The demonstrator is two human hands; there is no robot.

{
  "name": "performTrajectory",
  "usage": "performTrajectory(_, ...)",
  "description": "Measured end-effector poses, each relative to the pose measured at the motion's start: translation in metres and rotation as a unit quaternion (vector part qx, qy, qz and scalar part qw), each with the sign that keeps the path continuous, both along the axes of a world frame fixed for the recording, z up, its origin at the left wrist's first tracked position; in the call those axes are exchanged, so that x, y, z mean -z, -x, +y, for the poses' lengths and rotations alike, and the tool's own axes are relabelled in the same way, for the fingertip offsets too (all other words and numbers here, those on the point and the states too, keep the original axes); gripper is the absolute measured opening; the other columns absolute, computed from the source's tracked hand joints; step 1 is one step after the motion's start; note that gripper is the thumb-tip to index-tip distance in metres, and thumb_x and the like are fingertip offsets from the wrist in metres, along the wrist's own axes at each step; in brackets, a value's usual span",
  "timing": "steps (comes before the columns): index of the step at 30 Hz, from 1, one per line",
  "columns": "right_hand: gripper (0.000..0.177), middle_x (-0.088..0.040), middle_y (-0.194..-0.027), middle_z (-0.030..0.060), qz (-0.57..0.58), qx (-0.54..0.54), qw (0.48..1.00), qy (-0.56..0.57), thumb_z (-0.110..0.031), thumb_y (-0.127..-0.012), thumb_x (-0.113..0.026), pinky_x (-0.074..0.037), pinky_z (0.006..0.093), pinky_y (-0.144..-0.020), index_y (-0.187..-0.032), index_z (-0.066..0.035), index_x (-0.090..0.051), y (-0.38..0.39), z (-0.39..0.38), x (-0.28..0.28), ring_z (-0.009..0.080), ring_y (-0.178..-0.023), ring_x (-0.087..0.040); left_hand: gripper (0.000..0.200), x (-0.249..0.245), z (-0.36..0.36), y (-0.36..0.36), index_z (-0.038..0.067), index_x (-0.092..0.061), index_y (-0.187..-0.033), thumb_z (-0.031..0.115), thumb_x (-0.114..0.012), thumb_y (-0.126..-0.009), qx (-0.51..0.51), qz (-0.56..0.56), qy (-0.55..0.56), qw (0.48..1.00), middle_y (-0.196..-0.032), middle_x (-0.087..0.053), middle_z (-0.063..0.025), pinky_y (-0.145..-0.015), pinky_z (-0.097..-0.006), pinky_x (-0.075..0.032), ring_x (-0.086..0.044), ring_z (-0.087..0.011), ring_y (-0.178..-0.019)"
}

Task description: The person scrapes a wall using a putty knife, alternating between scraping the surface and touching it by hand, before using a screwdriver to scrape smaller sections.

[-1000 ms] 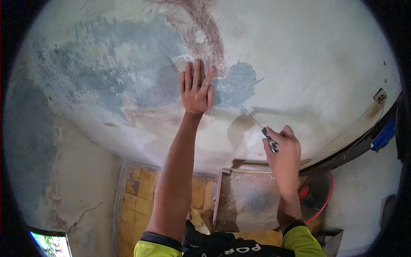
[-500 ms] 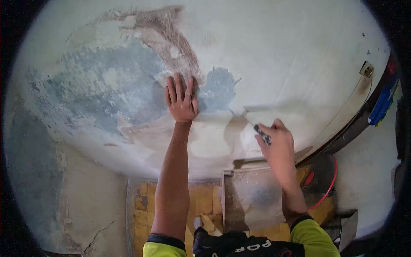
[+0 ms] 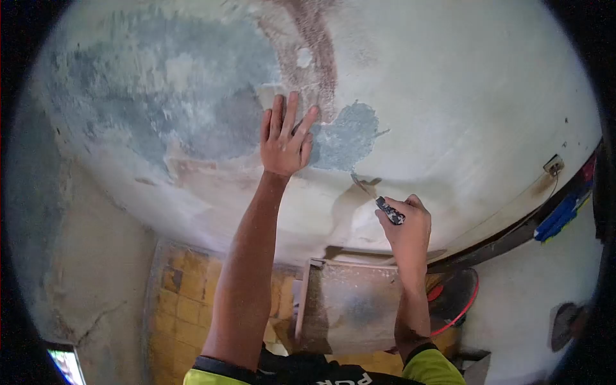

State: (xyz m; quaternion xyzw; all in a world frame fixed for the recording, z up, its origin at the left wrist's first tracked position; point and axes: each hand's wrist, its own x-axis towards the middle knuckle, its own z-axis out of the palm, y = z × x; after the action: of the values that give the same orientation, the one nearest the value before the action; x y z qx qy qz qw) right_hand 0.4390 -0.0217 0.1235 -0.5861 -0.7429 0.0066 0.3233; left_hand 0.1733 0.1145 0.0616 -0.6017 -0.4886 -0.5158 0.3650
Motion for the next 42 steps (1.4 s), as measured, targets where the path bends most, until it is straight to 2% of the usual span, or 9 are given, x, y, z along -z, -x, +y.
performTrajectory(7, 0.028, -0.056, -0.076, 0.0144, -0.005, 0.018, 0.997, -0.081, -0.007, -0.071, -0.080, -0.047, 0.0400, -0.063, -0.098, -0.004, -0.075, 0.013, 0.001, 0.000, 0.0318, -0.067, -0.060, 0.051, 0.002, -0.001, 0.000, 0.027, -0.054, -0.142, 0.026, -0.047, -0.091, -0.009, 0.016, 0.002, 1.000, -0.156, -0.036, -0.0138, -0.115, -0.0496, -0.024, -0.035, -0.0395, -0.142)
performTrajectory(11, 0.025, -0.058, -0.077, 0.0161, 0.073, -0.001, 0.995, -0.061, -0.006, -0.071, -0.080, -0.048, 0.0401, -0.064, -0.094, -0.004, -0.074, 0.006, -0.025, -0.020, 0.0339, -0.068, -0.061, 0.051, 0.001, -0.001, 0.001, 0.028, -0.054, -0.141, 0.026, -0.048, -0.091, -0.019, 0.019, 0.006, 1.000, -0.156, -0.037, -0.0133, -0.115, -0.0502, -0.025, -0.035, -0.0387, -0.142)
performTrajectory(15, 0.027, -0.054, -0.074, 0.0145, -0.036, 0.054, 0.994, -0.091, -0.006, -0.070, -0.081, -0.047, 0.0391, -0.062, -0.096, -0.006, -0.075, 0.018, -0.010, -0.014, 0.0299, -0.067, -0.060, 0.050, 0.003, -0.004, -0.002, 0.028, -0.055, -0.141, 0.026, -0.049, -0.091, 0.005, 0.015, 0.003, 1.000, -0.155, -0.038, -0.0132, -0.114, -0.0507, -0.027, -0.036, -0.0387, -0.141)
performTrajectory(20, 0.019, -0.056, -0.078, 0.0159, 0.033, 0.050, 0.997, -0.041, -0.011, -0.073, -0.078, -0.048, 0.0426, -0.064, -0.090, -0.005, -0.074, 0.001, -0.036, -0.022, 0.0357, -0.072, -0.061, 0.049, -0.001, -0.001, 0.002, 0.027, -0.056, -0.140, 0.025, -0.049, -0.091, 0.005, 0.018, -0.012, 1.000, -0.155, -0.038, -0.0137, -0.114, -0.0510, -0.028, -0.036, -0.0394, -0.141)
performTrajectory(23, 0.025, -0.053, -0.071, 0.0160, -0.001, 0.050, 0.994, -0.102, -0.006, -0.068, -0.081, -0.046, 0.0386, -0.062, -0.092, -0.002, -0.075, 0.012, 0.001, 0.006, 0.0305, -0.062, -0.056, 0.049, -0.002, -0.004, 0.001, 0.026, -0.056, -0.140, 0.025, -0.049, -0.092, 0.009, 0.017, 0.002, 1.000, -0.155, -0.038, -0.0139, -0.114, -0.0514, -0.028, -0.035, -0.0396, -0.142)
performTrajectory(27, 0.021, -0.057, -0.078, 0.0160, 0.019, 0.031, 0.999, -0.021, -0.012, -0.071, -0.080, -0.048, 0.0420, -0.064, -0.090, -0.005, -0.074, 0.000, -0.018, -0.001, 0.0343, -0.068, -0.059, 0.049, 0.000, -0.002, 0.001, 0.026, -0.055, -0.141, 0.025, -0.048, -0.092, 0.005, 0.019, -0.005, 1.000, -0.155, -0.038, -0.0139, -0.113, -0.0519, -0.027, -0.034, -0.0399, -0.142)
performTrajectory(34, 0.024, -0.053, -0.073, 0.0136, 0.021, 0.020, 0.996, -0.081, -0.010, -0.069, -0.081, -0.047, 0.0409, -0.061, -0.092, -0.006, -0.076, 0.002, -0.003, 0.014, 0.0320, -0.064, -0.057, 0.050, -0.001, -0.003, 0.001, 0.026, -0.055, -0.141, 0.026, -0.048, -0.091, 0.004, 0.016, 0.007, 1.000, -0.155, -0.038, -0.0143, -0.113, -0.0533, -0.027, -0.033, -0.0401, -0.143)
performTrajectory(38, 0.019, -0.057, -0.077, 0.0157, 0.085, 0.072, 0.993, -0.038, -0.010, -0.072, -0.080, -0.048, 0.0416, -0.066, -0.089, -0.004, -0.075, 0.005, -0.033, -0.005, 0.0339, -0.071, -0.060, 0.051, -0.004, 0.000, 0.003, 0.025, -0.054, -0.142, 0.025, -0.048, -0.091, 0.008, 0.016, -0.006, 1.000, -0.155, -0.037, -0.0147, -0.114, -0.0534, -0.027, -0.033, -0.0406, -0.143)
performTrajectory(42, 0.020, -0.057, -0.080, 0.0150, 0.031, 0.026, 0.999, -0.019, -0.011, -0.073, -0.079, -0.048, 0.0429, -0.067, -0.091, -0.004, -0.074, 0.001, -0.002, 0.013, 0.0349, -0.072, -0.060, 0.051, 0.002, 0.000, -0.001, 0.024, -0.054, -0.142, 0.024, -0.049, -0.091, 0.024, 0.011, -0.008, 1.000, -0.156, -0.037, -0.0150, -0.115, -0.0526, -0.025, -0.033, -0.0412, -0.142)
